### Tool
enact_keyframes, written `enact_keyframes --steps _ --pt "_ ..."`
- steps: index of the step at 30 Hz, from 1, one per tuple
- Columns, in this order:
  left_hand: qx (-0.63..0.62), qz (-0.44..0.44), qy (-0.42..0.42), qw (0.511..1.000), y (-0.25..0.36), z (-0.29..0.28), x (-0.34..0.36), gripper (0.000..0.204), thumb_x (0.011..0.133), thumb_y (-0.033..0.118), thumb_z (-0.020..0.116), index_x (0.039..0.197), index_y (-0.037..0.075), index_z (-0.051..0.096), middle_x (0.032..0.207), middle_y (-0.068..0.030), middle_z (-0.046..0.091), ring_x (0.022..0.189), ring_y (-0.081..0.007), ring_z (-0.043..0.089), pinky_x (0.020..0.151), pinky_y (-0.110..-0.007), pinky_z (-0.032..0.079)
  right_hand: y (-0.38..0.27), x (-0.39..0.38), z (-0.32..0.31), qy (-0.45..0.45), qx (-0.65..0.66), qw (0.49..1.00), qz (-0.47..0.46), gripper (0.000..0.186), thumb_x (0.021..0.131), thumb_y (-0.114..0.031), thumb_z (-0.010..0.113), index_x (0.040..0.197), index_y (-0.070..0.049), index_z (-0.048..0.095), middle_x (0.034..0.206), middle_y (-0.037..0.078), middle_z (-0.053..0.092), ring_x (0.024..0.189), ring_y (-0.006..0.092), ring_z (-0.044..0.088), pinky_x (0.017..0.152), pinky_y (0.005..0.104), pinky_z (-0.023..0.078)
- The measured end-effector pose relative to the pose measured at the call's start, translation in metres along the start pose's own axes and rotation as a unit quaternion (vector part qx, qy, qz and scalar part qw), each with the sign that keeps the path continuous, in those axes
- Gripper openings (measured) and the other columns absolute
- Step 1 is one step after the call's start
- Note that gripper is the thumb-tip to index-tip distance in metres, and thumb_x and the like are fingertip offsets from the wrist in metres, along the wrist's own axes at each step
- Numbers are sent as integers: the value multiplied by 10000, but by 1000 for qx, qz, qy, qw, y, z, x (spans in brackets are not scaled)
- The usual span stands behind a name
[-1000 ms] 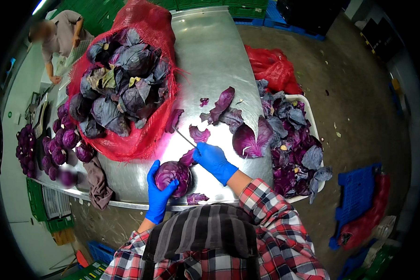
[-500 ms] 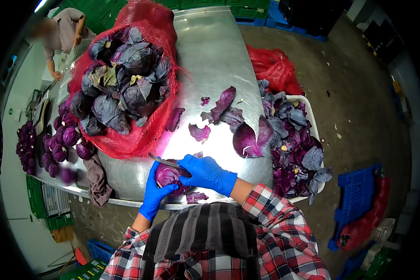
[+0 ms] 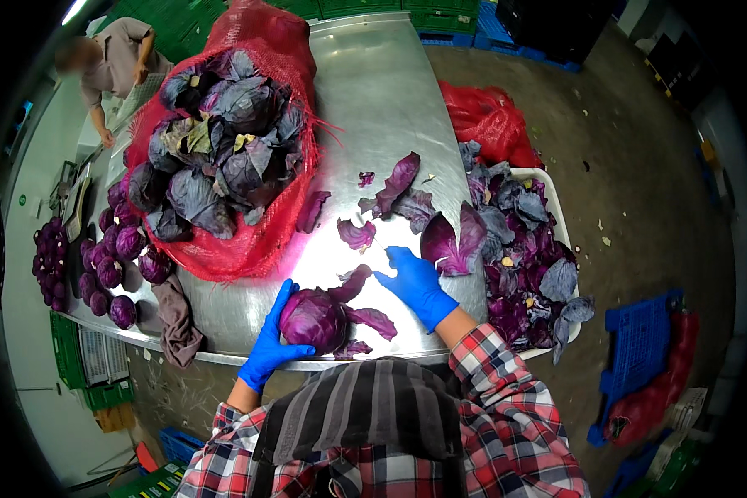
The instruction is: The person peels and trims the outer leaves of red cabbages by hand and with a knife, discarding waste into a bin and placing cleaned cabbages into a container.
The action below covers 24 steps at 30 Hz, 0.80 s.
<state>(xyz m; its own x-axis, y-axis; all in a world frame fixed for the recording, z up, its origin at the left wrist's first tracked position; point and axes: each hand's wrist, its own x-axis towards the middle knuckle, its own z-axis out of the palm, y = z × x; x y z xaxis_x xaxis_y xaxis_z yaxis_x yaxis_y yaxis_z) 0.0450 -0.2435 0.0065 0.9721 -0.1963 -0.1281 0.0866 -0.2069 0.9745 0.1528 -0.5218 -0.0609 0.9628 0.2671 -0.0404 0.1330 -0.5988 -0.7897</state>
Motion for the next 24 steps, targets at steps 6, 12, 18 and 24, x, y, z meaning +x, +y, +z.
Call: enact_keyframes --steps 6,12,18,24 --pt "4 8 23 1000 2 19 1 1143 541 265 904 1451 57 244 1457 -159 322 1322 -274 360 1086 -382 315 -108 -19 -8 -205 -109 964 -127 474 793 -461 648 1059 -78 564 967 139 625 780 333 645 680 402 521" --pt "48 35 -6 998 6 21 3 1090 556 292 894 1429 47 290 1439 -158 357 1306 -297 385 1086 -394 320 -95 -23 -7 -230 -104 946 -202 420 800 -431 625 1008 -70 570 862 143 588 720 343 629 642 401 514" --pt "99 60 -16 993 1 21 5 1066 566 313 886 1422 49 307 1438 -164 358 1311 -311 377 1086 -403 318 -77 -24 -14 -236 58 962 -127 314 795 -315 638 916 -34 569 859 152 625 778 341 623 677 401 497" --pt "-10 13 62 998 4 24 -1 992 641 305 848 1425 41 300 1422 -147 375 1304 -264 373 1080 -384 320 16 2 -1 -89 -14 995 47 254 856 -279 593 899 -32 635 833 149 651 761 270 647 675 354 498"
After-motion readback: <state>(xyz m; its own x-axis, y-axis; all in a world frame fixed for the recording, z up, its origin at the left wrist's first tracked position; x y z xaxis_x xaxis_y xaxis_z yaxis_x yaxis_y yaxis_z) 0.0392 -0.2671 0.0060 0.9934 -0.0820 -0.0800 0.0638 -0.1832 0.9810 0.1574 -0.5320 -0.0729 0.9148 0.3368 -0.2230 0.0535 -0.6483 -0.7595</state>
